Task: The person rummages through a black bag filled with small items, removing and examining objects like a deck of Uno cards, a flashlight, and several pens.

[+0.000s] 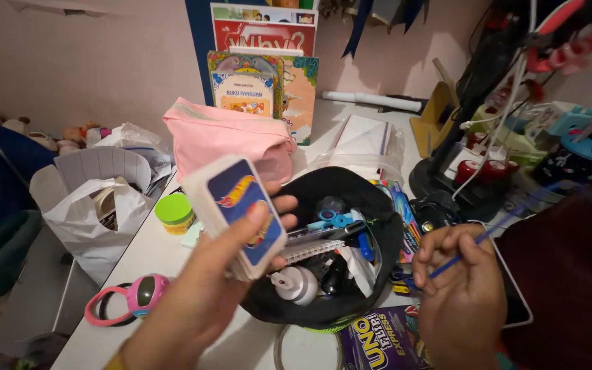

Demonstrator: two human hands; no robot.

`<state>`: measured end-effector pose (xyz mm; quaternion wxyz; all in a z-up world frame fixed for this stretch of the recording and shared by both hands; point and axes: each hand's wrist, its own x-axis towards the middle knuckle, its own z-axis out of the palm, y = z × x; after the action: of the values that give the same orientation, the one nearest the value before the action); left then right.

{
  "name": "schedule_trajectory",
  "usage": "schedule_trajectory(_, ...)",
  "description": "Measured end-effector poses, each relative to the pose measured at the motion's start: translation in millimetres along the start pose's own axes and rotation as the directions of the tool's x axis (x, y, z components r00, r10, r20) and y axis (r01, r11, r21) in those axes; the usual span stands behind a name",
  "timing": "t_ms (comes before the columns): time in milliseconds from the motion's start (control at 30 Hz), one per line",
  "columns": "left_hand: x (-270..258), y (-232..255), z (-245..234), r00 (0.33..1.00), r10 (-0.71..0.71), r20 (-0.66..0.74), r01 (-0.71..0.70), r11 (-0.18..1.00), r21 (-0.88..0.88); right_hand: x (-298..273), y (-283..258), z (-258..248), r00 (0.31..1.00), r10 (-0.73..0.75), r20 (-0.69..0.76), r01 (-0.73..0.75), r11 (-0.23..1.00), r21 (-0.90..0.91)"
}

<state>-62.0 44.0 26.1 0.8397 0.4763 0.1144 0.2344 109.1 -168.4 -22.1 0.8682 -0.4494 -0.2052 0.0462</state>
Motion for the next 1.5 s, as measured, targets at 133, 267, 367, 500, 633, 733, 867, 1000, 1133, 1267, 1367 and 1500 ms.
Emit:
schedule_trajectory(133, -1, 16, -22, 0.983, -0.056, -0.173, 0.057, 0.998, 0.0, 0, 10, -10, 1.0, 0.007, -0.029, -0.009, 0.998, -0.057)
schedule_trajectory(267, -5, 22, -56, 0.996, -0.063, -0.064, 0.062, 0.998, -0.019, 1, 35, -55, 0.998, 0.004, 0.056, -0.005, 1.0, 0.015)
schedule_trajectory(367, -14, 45, -84, 0.995, 0.013, -0.098, -0.004, 0.996, 0.086, 23, 55, -111, 0.969, 0.057, 0.241, -0.062, 0.998, 0.013)
schedule_trajectory(500, -10, 110, -129, 0.908, 0.28, -0.311, -0.091, 0.857, 0.507, 71, 79, -153, 0.718, 0.069, 0.692, -0.272, 0.944, 0.188)
schedule_trajectory(633, 32, 150, -195, 0.807, 0.511, -0.294, -0.105, 0.616, 0.781, 82, 102, -171, 0.689, 0.008, 0.725, -0.272, 0.93, 0.248)
schedule_trajectory(733, 70, 156, -258, 0.831, 0.504, -0.236, 0.085, 0.304, 0.949, 79, 110, -180, 0.757, 0.001, 0.654, -0.203, 0.951, 0.234)
schedule_trajectory(867, 118, 145, -334, 0.89, 0.432, -0.149, 0.291, -0.285, 0.913, 74, 96, -164, 0.776, 0.106, 0.622, -0.267, 0.949, 0.171)
schedule_trajectory(1000, 170, 113, -387, 0.912, 0.276, -0.303, 0.394, -0.392, 0.831, 35, 70, -117, 0.979, 0.146, 0.144, -0.119, 0.976, -0.181)
schedule_trajectory(1133, 194, 95, -396, 0.89, 0.359, -0.282, 0.426, -0.432, 0.795, 12, 53, -62, 0.996, 0.039, -0.083, -0.054, 0.98, -0.19)
schedule_trajectory(1267, 179, 110, -349, 0.844, 0.536, 0.01, 0.35, -0.566, 0.746, 6, 52, -43, 0.98, -0.068, -0.188, -0.034, 0.871, -0.49)
schedule_trajectory(1367, 155, 117, -259, 0.762, 0.628, 0.161, 0.101, -0.361, 0.927, -1, 55, -39, 0.982, -0.156, -0.109, 0.063, 0.806, -0.589)
schedule_trajectory(1500, 113, 97, -115, 0.798, 0.526, 0.296, -0.387, 0.07, 0.919, 7, 61, -43, 0.987, -0.158, 0.003, 0.124, 0.765, -0.631)
